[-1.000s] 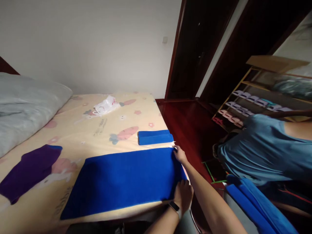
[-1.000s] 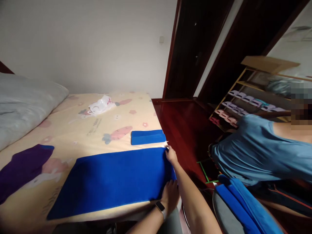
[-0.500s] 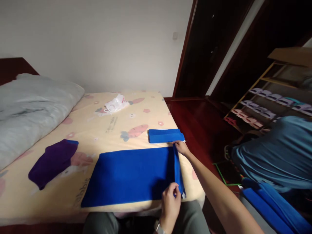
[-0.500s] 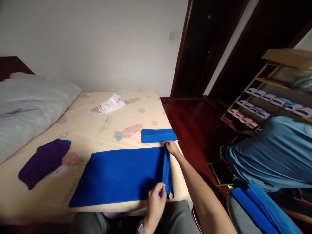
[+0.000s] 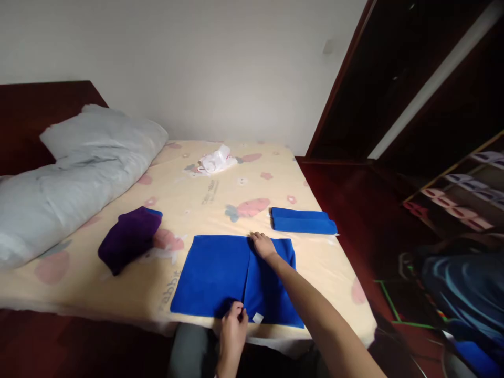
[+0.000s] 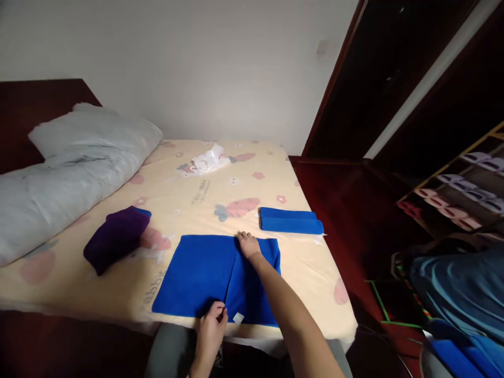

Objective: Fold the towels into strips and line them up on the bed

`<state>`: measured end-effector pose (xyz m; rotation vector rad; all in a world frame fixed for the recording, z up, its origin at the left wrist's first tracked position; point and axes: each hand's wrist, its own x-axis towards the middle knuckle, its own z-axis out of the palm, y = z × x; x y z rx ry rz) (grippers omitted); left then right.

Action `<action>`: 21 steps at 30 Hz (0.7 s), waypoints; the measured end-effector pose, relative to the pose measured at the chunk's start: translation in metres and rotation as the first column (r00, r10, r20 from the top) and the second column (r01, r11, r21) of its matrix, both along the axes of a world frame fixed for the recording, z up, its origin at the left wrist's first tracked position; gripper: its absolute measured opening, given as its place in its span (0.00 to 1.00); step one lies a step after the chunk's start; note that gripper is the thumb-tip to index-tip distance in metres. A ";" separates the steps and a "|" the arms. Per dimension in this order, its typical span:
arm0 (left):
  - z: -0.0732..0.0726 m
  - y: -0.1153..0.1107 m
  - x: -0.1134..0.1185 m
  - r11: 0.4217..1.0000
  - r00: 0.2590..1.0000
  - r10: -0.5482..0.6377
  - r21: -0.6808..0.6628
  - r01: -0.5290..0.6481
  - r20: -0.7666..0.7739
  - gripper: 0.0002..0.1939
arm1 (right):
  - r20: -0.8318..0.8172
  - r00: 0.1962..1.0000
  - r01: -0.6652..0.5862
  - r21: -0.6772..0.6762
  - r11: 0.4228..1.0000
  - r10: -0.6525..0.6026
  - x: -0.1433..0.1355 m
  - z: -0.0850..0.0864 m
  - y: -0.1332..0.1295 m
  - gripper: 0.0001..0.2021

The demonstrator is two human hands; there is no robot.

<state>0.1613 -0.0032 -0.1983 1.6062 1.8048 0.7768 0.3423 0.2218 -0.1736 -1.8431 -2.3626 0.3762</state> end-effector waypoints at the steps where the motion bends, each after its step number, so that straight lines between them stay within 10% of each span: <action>1: -0.001 -0.002 0.003 1.000 1.000 0.004 0.012 -0.003 -0.005 0.10 | 0.009 1.000 0.002 0.000 1.000 -0.002 0.001 -0.002 -0.001 0.21; 10: 0.012 -0.013 -0.010 0.925 0.982 0.191 0.337 -0.178 -0.004 0.16 | -0.089 0.985 -0.145 0.049 0.988 0.149 -0.017 0.035 0.029 0.17; 15: 0.014 -0.008 -0.062 0.966 0.933 0.235 -0.040 -0.255 -0.273 0.11 | -0.153 0.955 -0.256 0.007 0.967 0.254 -0.081 0.026 0.042 0.12; 21: 0.025 0.009 -0.075 0.874 0.891 0.088 -0.394 -0.283 -0.445 0.11 | -0.160 0.965 -0.213 -0.026 0.977 0.207 -0.103 -0.004 0.032 0.12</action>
